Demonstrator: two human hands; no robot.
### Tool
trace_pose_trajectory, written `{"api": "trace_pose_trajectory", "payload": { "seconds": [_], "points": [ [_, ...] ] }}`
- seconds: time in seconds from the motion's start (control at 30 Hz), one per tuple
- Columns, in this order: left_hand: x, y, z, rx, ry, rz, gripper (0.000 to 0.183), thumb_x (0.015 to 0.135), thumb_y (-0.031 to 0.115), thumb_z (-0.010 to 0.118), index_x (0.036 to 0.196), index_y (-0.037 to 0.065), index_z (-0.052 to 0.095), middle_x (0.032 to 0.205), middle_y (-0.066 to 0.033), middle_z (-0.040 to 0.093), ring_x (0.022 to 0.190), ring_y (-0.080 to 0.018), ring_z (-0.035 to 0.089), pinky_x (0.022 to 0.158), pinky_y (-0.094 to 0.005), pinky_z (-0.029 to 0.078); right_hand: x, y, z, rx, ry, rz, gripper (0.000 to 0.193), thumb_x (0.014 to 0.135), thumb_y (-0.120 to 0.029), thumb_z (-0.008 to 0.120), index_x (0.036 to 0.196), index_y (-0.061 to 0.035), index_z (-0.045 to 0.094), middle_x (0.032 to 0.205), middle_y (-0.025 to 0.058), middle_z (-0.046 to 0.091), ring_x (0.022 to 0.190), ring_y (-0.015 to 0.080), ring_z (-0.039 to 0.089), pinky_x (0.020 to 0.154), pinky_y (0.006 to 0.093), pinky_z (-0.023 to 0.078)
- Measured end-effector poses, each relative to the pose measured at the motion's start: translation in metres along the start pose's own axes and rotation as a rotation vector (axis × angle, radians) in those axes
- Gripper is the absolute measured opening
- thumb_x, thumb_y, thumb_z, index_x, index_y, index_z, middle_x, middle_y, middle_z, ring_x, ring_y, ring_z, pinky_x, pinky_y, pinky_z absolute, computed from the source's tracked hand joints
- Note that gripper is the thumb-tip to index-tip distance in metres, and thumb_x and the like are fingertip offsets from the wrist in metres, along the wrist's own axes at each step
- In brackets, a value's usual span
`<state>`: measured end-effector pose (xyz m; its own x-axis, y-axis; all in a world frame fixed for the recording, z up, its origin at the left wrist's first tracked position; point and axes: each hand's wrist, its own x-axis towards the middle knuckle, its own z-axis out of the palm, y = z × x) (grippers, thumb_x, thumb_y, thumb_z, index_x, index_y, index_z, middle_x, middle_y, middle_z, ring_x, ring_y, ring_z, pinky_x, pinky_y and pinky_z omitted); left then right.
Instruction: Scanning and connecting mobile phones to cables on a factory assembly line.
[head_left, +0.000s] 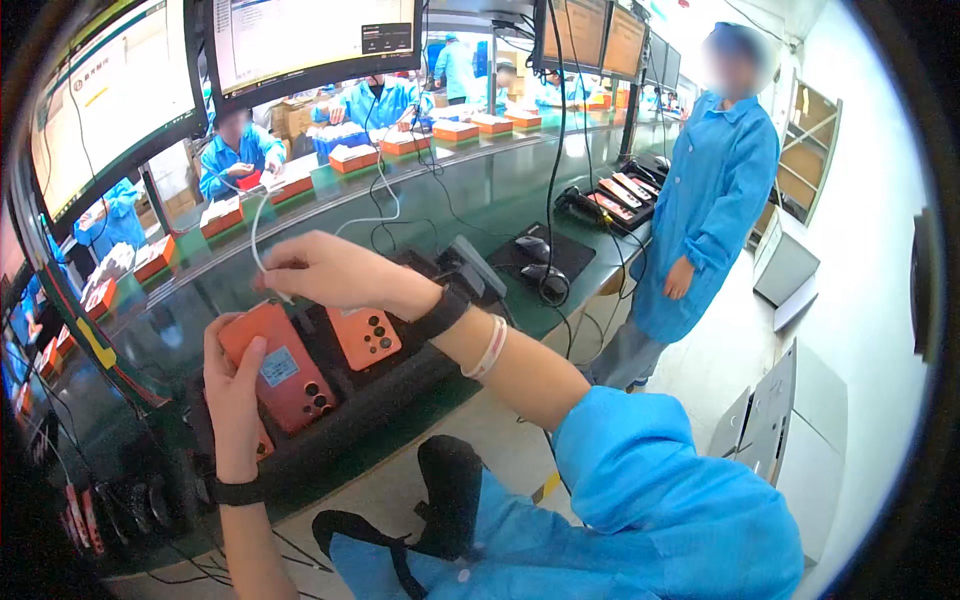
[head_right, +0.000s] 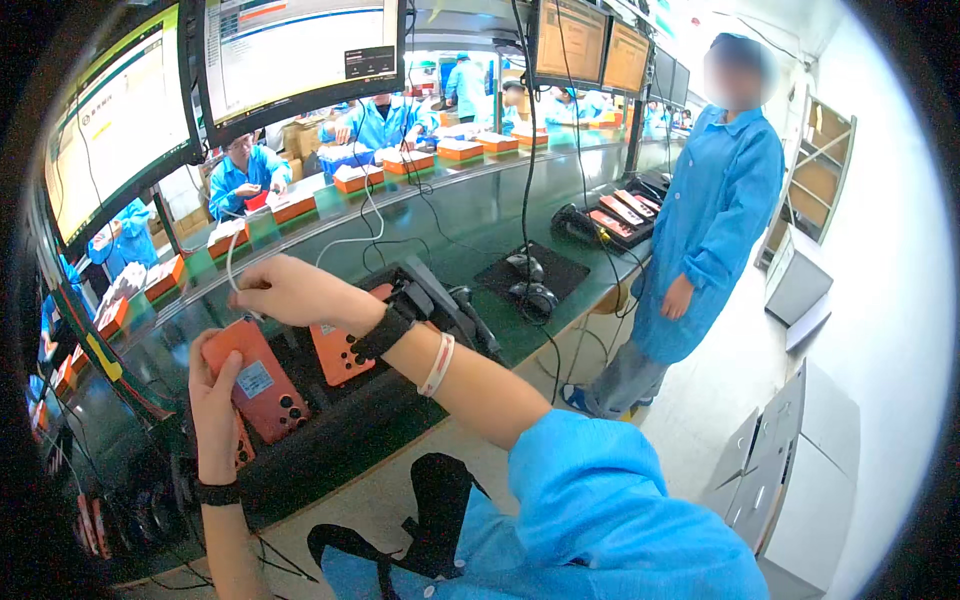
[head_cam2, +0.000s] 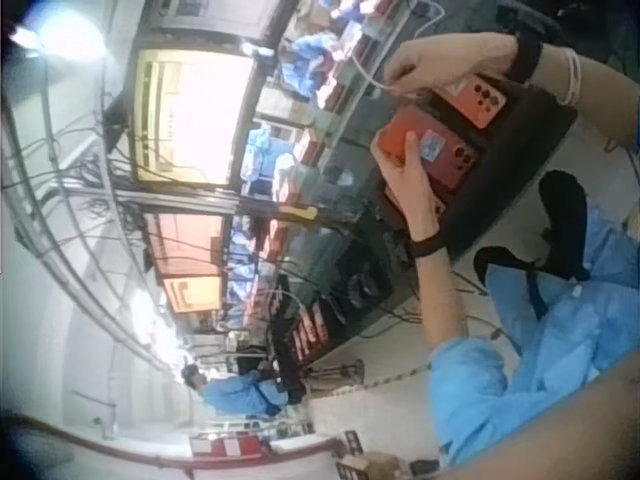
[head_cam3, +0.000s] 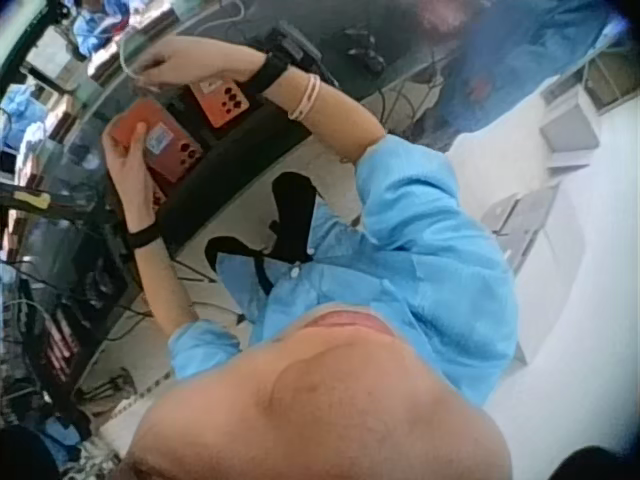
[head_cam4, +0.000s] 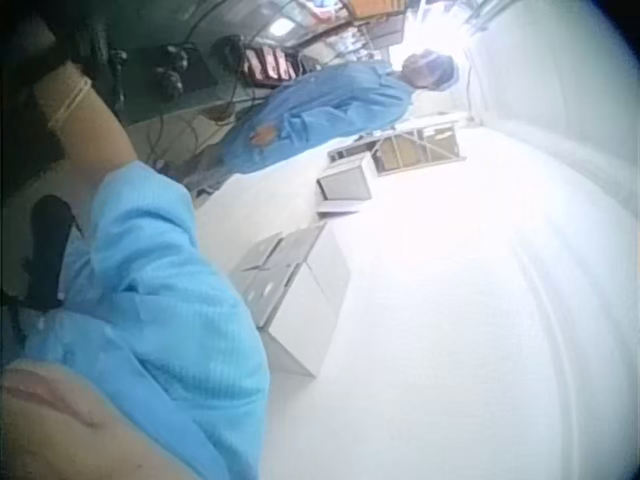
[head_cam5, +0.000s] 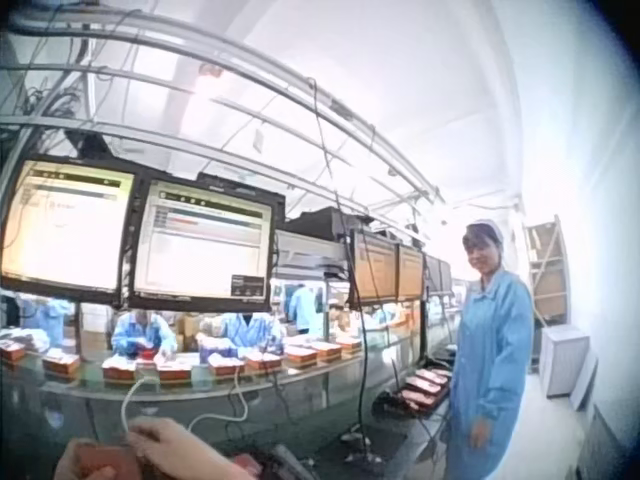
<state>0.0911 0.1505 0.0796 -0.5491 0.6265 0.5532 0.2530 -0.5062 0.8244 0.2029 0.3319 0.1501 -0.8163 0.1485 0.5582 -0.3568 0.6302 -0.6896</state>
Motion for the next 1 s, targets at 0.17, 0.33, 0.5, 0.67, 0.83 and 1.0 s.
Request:
{"api": "trace_pose_trajectory", "payload": {
  "seconds": [0.17, 0.33, 0.5, 0.67, 0.83, 1.0],
  "points": [
    [0.003, 0.016, 0.009, 0.179, 0.015, 0.002, 0.022, 0.097, 0.012, 0.064, 0.115, 0.001, 0.059, 0.109, -0.0047, 0.063, 0.099, -0.0109, 0.058, 0.089, -0.0257, 0.047, 0.001, -0.024, 0.014, -0.003, 0.140, -0.127, 0.019, 0.089, -0.016, 0.068, 0.093, 0.0021, 0.065, 0.082, 0.0129, 0.068, 0.074, 0.0200, 0.064, 0.070, 0.0330, 0.051],
    [-0.006, 0.014, 0.013, 0.201, 0.050, 0.058, 0.019, 0.096, 0.013, 0.065, 0.109, 0.001, 0.061, 0.101, -0.0042, 0.064, 0.094, -0.0107, 0.059, 0.085, -0.0256, 0.047, -0.009, -0.031, 0.029, -0.104, 0.210, -0.109, 0.019, 0.090, -0.015, 0.069, 0.097, 0.0015, 0.066, 0.088, 0.0122, 0.071, 0.080, 0.0166, 0.067, 0.074, 0.0321, 0.053],
    [-0.009, 0.011, 0.007, 0.221, 0.012, 0.153, 0.020, 0.094, 0.012, 0.067, 0.109, 0.001, 0.060, 0.101, -0.0056, 0.067, 0.095, -0.0094, 0.060, 0.085, -0.0260, 0.048, -0.012, -0.032, 0.037, 0.012, 0.197, -0.131, 0.015, 0.094, -0.011, 0.065, 0.100, 0.0024, 0.065, 0.092, 0.0078, 0.070, 0.085, 0.0123, 0.067, 0.078, 0.0288, 0.054],
    [-0.010, 0.014, 0.007, 0.092, -0.034, 0.119, 0.021, 0.097, 0.012, 0.065, 0.113, 0.001, 0.058, 0.102, -0.0044, 0.067, 0.093, -0.0068, 0.060, 0.081, -0.0232, 0.049, -0.010, -0.036, 0.040, 0.069, 0.200, -0.146, 0.019, 0.091, -0.013, 0.071, 0.098, 0.0044, 0.066, 0.087, 0.0085, 0.071, 0.082, 0.0125, 0.069, 0.074, 0.0270, 0.056],
    [-0.011, 0.013, 0.009, 0.071, -0.010, 0.065, 0.021, 0.095, 0.011, 0.065, 0.112, 0.000, 0.058, 0.102, -0.0059, 0.069, 0.095, -0.0066, 0.060, 0.083, -0.0243, 0.049, -0.010, -0.043, 0.038, -0.038, 0.134, -0.112, 0.021, 0.092, -0.015, 0.070, 0.096, 0.0044, 0.065, 0.085, 0.0080, 0.070, 0.081, 0.0120, 0.068, 0.073, 0.0277, 0.054],
    [-0.011, 0.009, 0.008, 0.063, -0.011, 0.052, 0.022, 0.095, 0.013, 0.065, 0.112, 0.000, 0.057, 0.104, -0.0066, 0.069, 0.096, -0.0074, 0.061, 0.083, -0.0250, 0.050, -0.005, -0.041, 0.039, -0.041, 0.110, -0.140, 0.021, 0.092, -0.016, 0.070, 0.095, 0.0040, 0.065, 0.083, 0.0063, 0.069, 0.078, 0.0114, 0.066, 0.072, 0.0276, 0.054]
  ]
}}
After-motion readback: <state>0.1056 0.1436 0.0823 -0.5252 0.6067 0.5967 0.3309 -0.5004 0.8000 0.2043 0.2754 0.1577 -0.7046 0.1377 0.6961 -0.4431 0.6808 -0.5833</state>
